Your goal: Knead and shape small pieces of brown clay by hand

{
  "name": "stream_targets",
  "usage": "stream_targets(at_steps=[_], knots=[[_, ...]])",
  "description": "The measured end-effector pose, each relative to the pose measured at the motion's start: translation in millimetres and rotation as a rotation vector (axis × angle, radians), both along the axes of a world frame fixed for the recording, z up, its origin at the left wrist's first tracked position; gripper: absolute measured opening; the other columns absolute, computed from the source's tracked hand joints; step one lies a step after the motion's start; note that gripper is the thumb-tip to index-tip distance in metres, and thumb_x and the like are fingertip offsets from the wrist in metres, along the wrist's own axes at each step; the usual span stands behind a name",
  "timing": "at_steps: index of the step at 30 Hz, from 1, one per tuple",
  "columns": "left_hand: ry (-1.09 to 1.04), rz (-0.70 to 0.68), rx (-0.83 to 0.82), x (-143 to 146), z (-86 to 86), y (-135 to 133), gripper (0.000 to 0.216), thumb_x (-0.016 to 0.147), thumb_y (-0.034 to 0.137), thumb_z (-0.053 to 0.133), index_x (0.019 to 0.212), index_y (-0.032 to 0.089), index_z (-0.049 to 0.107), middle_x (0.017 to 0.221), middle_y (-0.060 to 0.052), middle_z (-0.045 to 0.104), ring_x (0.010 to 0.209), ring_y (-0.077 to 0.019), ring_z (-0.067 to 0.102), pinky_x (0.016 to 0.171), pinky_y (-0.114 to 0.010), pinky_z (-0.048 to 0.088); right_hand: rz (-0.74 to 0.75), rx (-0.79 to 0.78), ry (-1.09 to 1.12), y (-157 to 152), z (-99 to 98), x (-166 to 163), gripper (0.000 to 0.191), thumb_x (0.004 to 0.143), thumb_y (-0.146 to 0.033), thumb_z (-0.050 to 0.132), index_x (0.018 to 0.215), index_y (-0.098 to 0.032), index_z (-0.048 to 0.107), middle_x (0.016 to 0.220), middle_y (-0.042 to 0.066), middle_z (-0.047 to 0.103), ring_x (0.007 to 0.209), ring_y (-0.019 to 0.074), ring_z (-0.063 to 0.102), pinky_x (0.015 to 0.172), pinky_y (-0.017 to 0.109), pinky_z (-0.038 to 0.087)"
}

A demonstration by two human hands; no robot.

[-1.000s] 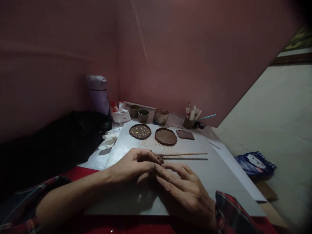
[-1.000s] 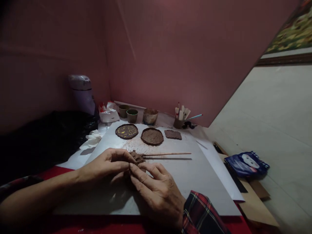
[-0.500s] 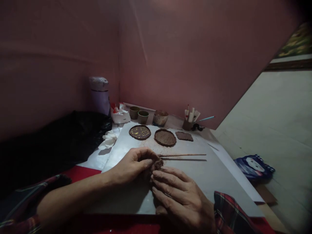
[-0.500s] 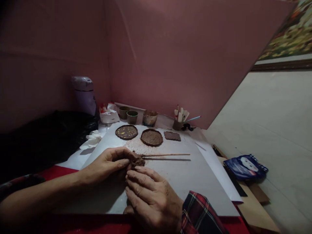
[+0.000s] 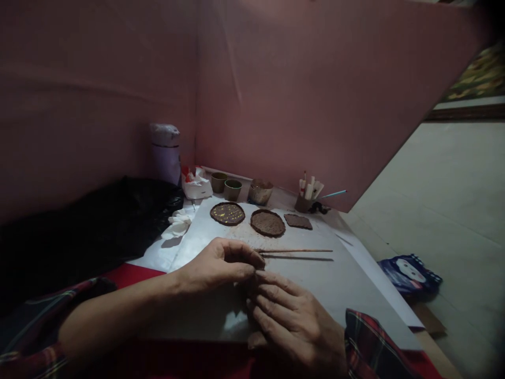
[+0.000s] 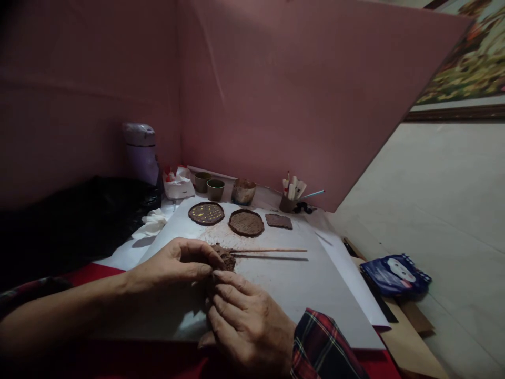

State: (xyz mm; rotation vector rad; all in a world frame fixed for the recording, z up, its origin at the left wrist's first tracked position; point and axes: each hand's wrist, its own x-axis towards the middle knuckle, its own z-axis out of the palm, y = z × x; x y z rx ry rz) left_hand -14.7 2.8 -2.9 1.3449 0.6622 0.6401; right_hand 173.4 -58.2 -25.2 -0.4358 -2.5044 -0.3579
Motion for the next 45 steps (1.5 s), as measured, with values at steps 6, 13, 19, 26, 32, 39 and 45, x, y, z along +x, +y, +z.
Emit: stream_targets(at_steps=[6, 13, 19, 26, 32, 39, 45], knots=[[0.06, -0.051, 0.029, 3.3, 0.9, -4.5, 0.015, 0.072, 0.022, 0.07, 0.082, 0.01, 0.071, 0.072, -0.001, 0.066, 0.065, -0.0095, 0.053, 0.06, -0.02, 0.04, 0.0, 0.029, -0.007, -1.2, -3.5, -1.4, 0.031, 0.088, -0.01, 0.045, 0.064, -0.008, 0.064, 0.063, 0.008, 0.064, 0.069, 0.0179, 0.063, 0.1, 0.037, 0.048], [0.044, -0.016, -0.119, 5.2, 3.8, -6.4, 0.007, 0.063, 0.015, 0.067, 0.069, 0.01, 0.067, 0.054, 0.0, 0.062, 0.041, -0.0074, 0.05, 0.042, -0.018, 0.037, -0.004, 0.057, -0.043, -2.0, -9.6, -1.8, 0.025, 0.085, -0.004, 0.043, 0.076, -0.005, 0.067, 0.075, 0.01, 0.068, 0.08, 0.0198, 0.066, 0.108, 0.037, 0.04], [-0.063, -0.068, -0.321, 5.6, 1.3, -4.1, 0.017, 0.06, 0.009, 0.054, 0.074, 0.011, 0.064, 0.049, -0.003, 0.064, 0.035, -0.0131, 0.056, 0.034, -0.019, 0.041, -0.029, 0.033, -0.06, -3.4, -5.2, -2.2, 0.028, 0.091, -0.007, 0.039, 0.091, -0.005, 0.068, 0.088, 0.012, 0.072, 0.098, 0.0211, 0.066, 0.111, 0.037, 0.038], [-0.097, -0.158, -0.402, 7.2, 0.2, -6.1, 0.005, 0.067, 0.011, 0.058, 0.071, 0.013, 0.057, 0.051, -0.005, 0.067, 0.031, -0.0134, 0.056, 0.029, -0.019, 0.046, -0.036, 0.093, -0.094, -5.2, -6.9, -5.0, 0.03, 0.087, -0.002, 0.039, 0.093, -0.005, 0.068, 0.087, 0.012, 0.073, 0.095, 0.0214, 0.067, 0.112, 0.039, 0.037], [-0.103, -0.165, -0.452, 8.6, -3.0, -2.6, 0.01, 0.058, 0.007, 0.05, 0.063, 0.012, 0.058, 0.047, -0.006, 0.065, 0.027, -0.0121, 0.05, 0.023, -0.016, 0.038, -0.064, 0.167, -0.155, -6.8, -11.5, -6.3, 0.036, 0.089, 0.001, 0.033, 0.093, -0.006, 0.069, 0.09, 0.011, 0.073, 0.096, 0.0198, 0.067, 0.114, 0.038, 0.033], [-0.098, -0.066, -0.414, 8.3, -3.3, -1.5, 0.017, 0.054, 0.007, 0.052, 0.069, 0.011, 0.059, 0.049, -0.007, 0.066, 0.031, -0.0139, 0.055, 0.028, -0.017, 0.041, -0.092, 0.014, -0.005, -5.5, -6.3, -7.1, 0.03, 0.091, -0.006, 0.038, 0.096, -0.006, 0.068, 0.093, 0.011, 0.073, 0.099, 0.0196, 0.065, 0.111, 0.036, 0.038], [-0.094, -0.098, -0.232, 5.0, -4.1, 0.7, 0.013, 0.068, 0.016, 0.067, 0.075, 0.012, 0.057, 0.054, -0.003, 0.066, 0.036, -0.0106, 0.057, 0.035, -0.017, 0.045, -0.105, -0.071, 0.02, -3.8, -9.0, -7.6, 0.03, 0.091, -0.005, 0.037, 0.084, -0.01, 0.066, 0.075, 0.008, 0.069, 0.09, 0.0168, 0.066, 0.105, 0.035, 0.044]])
